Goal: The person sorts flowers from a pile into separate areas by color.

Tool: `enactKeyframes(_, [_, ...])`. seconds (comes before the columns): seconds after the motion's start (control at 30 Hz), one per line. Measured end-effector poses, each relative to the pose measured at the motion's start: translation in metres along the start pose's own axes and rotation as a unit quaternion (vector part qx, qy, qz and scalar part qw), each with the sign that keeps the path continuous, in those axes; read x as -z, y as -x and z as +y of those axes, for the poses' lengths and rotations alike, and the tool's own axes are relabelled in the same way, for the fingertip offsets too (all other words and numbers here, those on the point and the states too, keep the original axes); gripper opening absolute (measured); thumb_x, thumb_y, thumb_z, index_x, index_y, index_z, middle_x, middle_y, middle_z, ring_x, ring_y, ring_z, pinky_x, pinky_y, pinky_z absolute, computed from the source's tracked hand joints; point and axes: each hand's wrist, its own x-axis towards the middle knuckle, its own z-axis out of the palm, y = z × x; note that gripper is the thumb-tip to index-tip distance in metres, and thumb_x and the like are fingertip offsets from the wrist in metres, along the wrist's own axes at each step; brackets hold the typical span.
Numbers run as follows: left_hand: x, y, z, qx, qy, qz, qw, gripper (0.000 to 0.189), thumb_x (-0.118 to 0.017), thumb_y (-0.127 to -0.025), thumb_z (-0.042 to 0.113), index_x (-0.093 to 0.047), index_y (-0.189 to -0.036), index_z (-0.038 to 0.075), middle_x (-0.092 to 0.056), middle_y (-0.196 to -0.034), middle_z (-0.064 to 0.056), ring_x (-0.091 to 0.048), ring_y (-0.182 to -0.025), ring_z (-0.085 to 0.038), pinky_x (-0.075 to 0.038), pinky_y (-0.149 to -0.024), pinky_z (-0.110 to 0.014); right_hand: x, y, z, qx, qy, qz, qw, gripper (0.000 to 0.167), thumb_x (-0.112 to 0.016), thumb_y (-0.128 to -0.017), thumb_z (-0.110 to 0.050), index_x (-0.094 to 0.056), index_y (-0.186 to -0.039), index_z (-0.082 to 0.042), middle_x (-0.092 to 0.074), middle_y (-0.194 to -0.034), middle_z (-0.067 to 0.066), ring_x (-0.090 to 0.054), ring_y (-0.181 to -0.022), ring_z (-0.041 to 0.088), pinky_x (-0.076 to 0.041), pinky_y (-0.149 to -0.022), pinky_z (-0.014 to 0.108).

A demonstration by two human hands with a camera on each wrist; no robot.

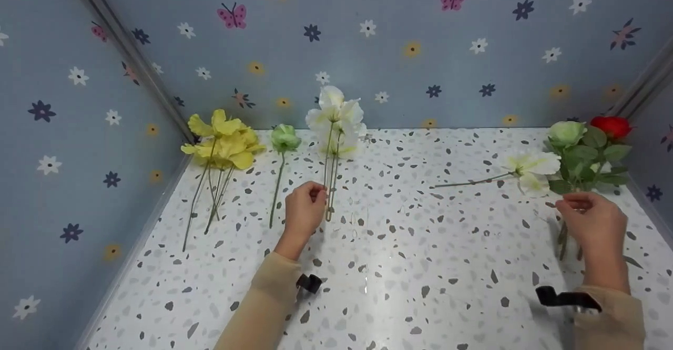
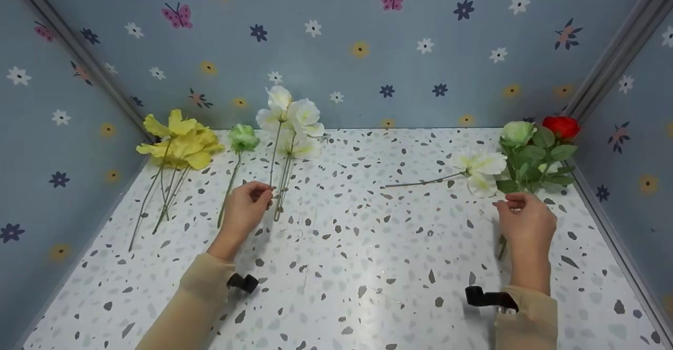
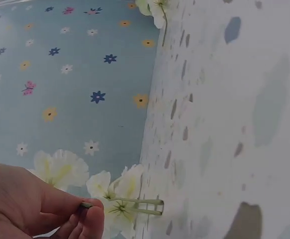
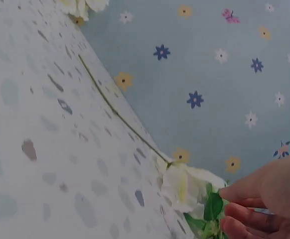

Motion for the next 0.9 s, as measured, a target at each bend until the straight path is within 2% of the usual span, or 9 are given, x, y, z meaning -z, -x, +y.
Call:
enactKeyframes(0.17, [-0.008, 0.002, -0.008, 0.020, -0.085, -0.025, 0.9959, 0.010, -0.070, -0.102, 0.002, -0.079, -0.098, -0.001, -0.074, -0.085, -0.011, -0.066, -0.076, -0.024, -0.056, -0.070, -0.041, 0.003, -0.006, 0.021, -0.027, 0.020, -0.008, 0.9994, 0.053, -0.060, -0.110, -0.037, -0.062, -0.144, 0.004, -0.063, -0.137, 0.028, -0.063, -0.108, 0.037, -0.050, -0.071, 0.033])
enactKeyframes(0.27, [-0.011, 0.003, -0.010, 0.022, -0.106, -0.042, 0.9933, 0.010, -0.071, -0.101, 0.000, -0.080, -0.100, -0.003, -0.075, -0.085, -0.011, -0.067, -0.074, -0.023, -0.056, -0.066, -0.039, 0.000, -0.009, 0.025, -0.024, 0.032, -0.011, 0.9991, 0.053, -0.060, -0.110, -0.036, -0.062, -0.141, 0.007, -0.063, -0.136, 0.032, -0.064, -0.106, 0.041, -0.049, -0.073, 0.038])
enactKeyframes(0.4, [-0.013, 0.005, -0.010, 0.011, -0.112, -0.053, 0.9922, 0.010, -0.070, -0.099, 0.000, -0.079, -0.099, -0.004, -0.075, -0.086, -0.013, -0.069, -0.075, -0.025, -0.058, -0.067, -0.041, -0.005, -0.012, 0.027, -0.030, 0.039, -0.012, 0.9987, 0.051, -0.061, -0.111, -0.034, -0.063, -0.140, 0.008, -0.064, -0.133, 0.033, -0.065, -0.104, 0.041, -0.050, -0.070, 0.037])
enactKeyframes(0.53, [-0.010, 0.006, -0.009, -0.002, -0.122, -0.061, 0.9907, 0.014, -0.068, -0.098, 0.002, -0.075, -0.086, 0.000, -0.070, -0.077, -0.010, -0.063, -0.067, -0.025, -0.055, -0.065, -0.044, -0.008, -0.012, 0.026, -0.036, 0.038, -0.006, 0.9986, 0.048, -0.062, -0.110, -0.030, -0.063, -0.139, 0.009, -0.067, -0.131, 0.032, -0.068, -0.102, 0.039, -0.050, -0.068, 0.032])
enactKeyframes(0.57, [-0.012, 0.003, -0.020, -0.013, -0.121, -0.061, 0.9907, 0.018, -0.067, -0.100, 0.005, -0.072, -0.083, 0.003, -0.067, -0.074, -0.007, -0.060, -0.065, -0.024, -0.053, -0.063, -0.042, -0.009, -0.012, 0.025, -0.035, 0.040, -0.004, 0.9986, 0.047, -0.063, -0.110, -0.029, -0.063, -0.138, 0.009, -0.068, -0.128, 0.031, -0.068, -0.100, 0.037, -0.050, -0.067, 0.032])
enactKeyframes(0.67, [-0.009, 0.004, -0.018, -0.012, -0.129, -0.075, 0.9888, 0.023, -0.067, -0.100, 0.007, -0.067, -0.077, 0.006, -0.063, -0.069, -0.005, -0.055, -0.062, -0.023, -0.051, -0.062, -0.044, -0.010, -0.011, 0.025, -0.030, 0.045, 0.000, 0.9985, 0.043, -0.064, -0.110, -0.027, -0.067, -0.132, 0.009, -0.072, -0.117, 0.028, -0.066, -0.094, 0.033, -0.049, -0.067, 0.032])
enactKeyframes(0.77, [-0.008, 0.003, -0.019, -0.006, -0.131, -0.091, 0.9872, 0.023, -0.070, -0.099, 0.009, -0.068, -0.077, 0.006, -0.064, -0.070, -0.006, -0.057, -0.064, -0.025, -0.053, -0.064, -0.044, -0.010, -0.010, 0.025, -0.031, 0.045, -0.003, 0.9985, 0.042, -0.065, -0.109, -0.027, -0.071, -0.127, 0.010, -0.074, -0.110, 0.025, -0.064, -0.094, 0.034, -0.049, -0.068, 0.034])
enactKeyframes(0.8, [-0.006, 0.005, -0.010, 0.005, -0.134, -0.098, 0.9861, 0.021, -0.073, -0.098, 0.007, -0.069, -0.078, 0.004, -0.065, -0.071, -0.007, -0.059, -0.065, -0.026, -0.054, -0.066, -0.046, -0.009, -0.010, 0.025, -0.031, 0.044, -0.005, 0.9985, 0.042, -0.065, -0.109, -0.028, -0.071, -0.127, 0.010, -0.074, -0.110, 0.026, -0.064, -0.095, 0.035, -0.049, -0.068, 0.035])
enactKeyframes(0.9, [-0.018, -0.002, -0.030, -0.001, -0.134, -0.101, 0.9859, 0.017, -0.075, -0.094, 0.012, -0.071, -0.078, 0.007, -0.067, -0.073, -0.005, -0.060, -0.066, -0.024, -0.054, -0.064, -0.041, -0.008, -0.009, 0.024, -0.035, 0.040, -0.012, 0.9985, 0.044, -0.064, -0.109, -0.029, -0.072, -0.128, 0.010, -0.074, -0.115, 0.029, -0.065, -0.102, 0.041, -0.050, -0.069, 0.036])
